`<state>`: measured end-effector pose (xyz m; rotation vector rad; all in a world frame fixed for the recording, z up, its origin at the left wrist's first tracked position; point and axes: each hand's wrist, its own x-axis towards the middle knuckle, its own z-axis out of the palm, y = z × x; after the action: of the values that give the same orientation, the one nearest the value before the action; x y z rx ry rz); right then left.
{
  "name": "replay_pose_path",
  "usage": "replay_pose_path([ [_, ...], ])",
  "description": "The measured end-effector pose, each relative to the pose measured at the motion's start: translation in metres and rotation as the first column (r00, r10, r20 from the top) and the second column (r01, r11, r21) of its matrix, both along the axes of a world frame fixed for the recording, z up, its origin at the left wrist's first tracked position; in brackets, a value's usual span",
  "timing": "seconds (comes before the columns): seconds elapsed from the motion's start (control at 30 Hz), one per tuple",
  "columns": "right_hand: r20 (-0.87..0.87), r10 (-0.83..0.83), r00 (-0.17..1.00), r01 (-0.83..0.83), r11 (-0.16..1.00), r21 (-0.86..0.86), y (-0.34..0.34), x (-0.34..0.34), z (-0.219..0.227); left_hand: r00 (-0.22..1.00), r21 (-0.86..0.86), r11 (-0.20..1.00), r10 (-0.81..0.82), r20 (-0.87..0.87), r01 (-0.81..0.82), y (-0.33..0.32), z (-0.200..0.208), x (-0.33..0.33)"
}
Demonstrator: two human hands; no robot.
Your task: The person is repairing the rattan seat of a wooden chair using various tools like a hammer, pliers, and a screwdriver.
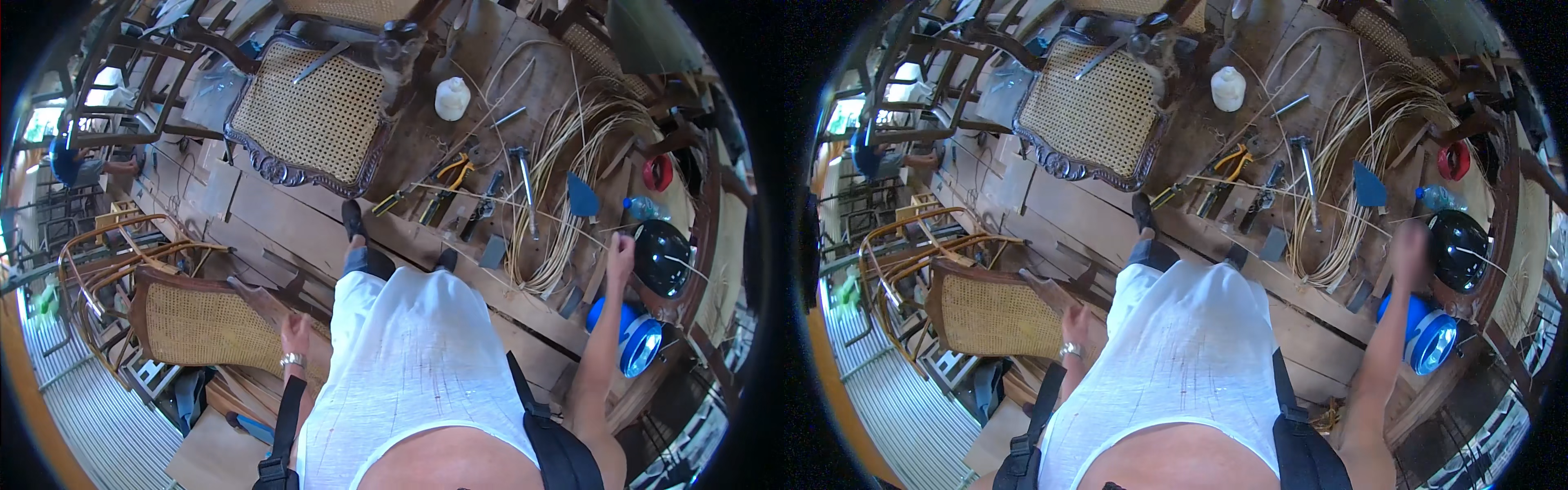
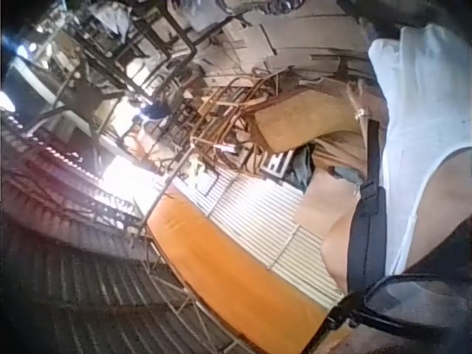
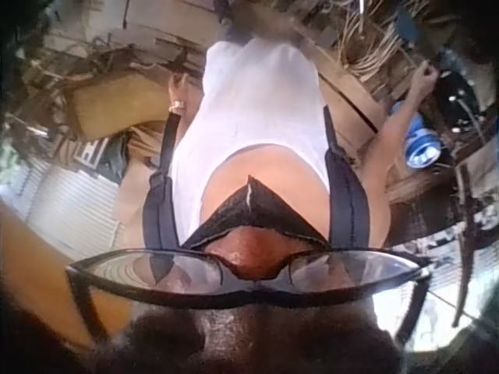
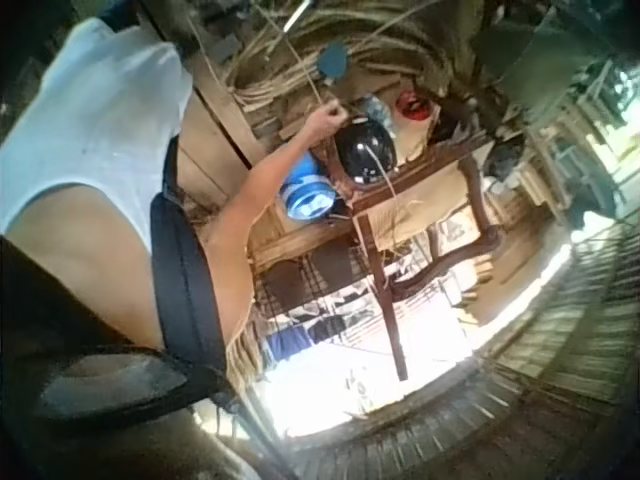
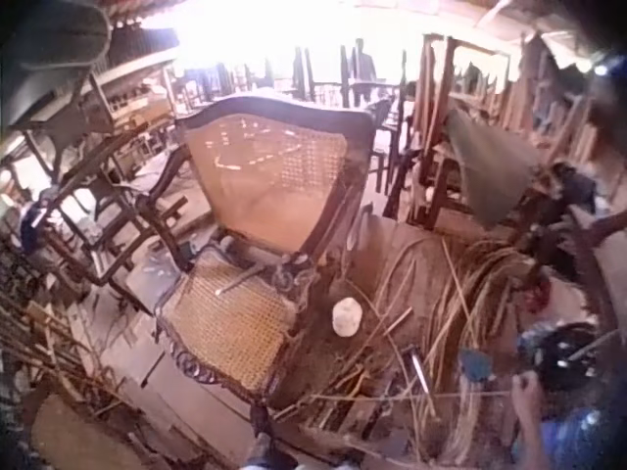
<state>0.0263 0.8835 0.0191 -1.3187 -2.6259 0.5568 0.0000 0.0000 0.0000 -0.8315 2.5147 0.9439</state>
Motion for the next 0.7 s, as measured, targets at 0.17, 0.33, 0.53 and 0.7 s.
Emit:
replay_pose_path([
  [0.17, -0.234, 0.125, 0.964, -0.134, 0.991, -0.022, -0.156, -0.006, -0.015, 0.979, 0.140, 0.973, -0.166, -0.121, 0.182, 0.012, 0.021, -0.154],
  [0.33, 0.056, 0.045, 0.997, -0.028, 0.960, -0.277, -0.290, -0.025, 0.012, 0.899, -0.033, 0.907, -0.421, -0.125, 0.420, -0.019, -0.007, -0.242],
  [0.53, -0.096, -0.160, 0.983, 0.076, 0.814, -0.576, -0.397, -0.135, 0.026, 0.897, 0.384, 0.869, -0.402, 0.183, 0.311, -0.081, -0.049, -0.294],
  [0.7, -0.034, 0.085, 0.996, -0.092, 0.893, -0.441, -0.427, -0.245, 0.012, 0.806, 0.367, 0.847, -0.502, 0.313, 0.385, -0.089, -0.046, -0.309],
])
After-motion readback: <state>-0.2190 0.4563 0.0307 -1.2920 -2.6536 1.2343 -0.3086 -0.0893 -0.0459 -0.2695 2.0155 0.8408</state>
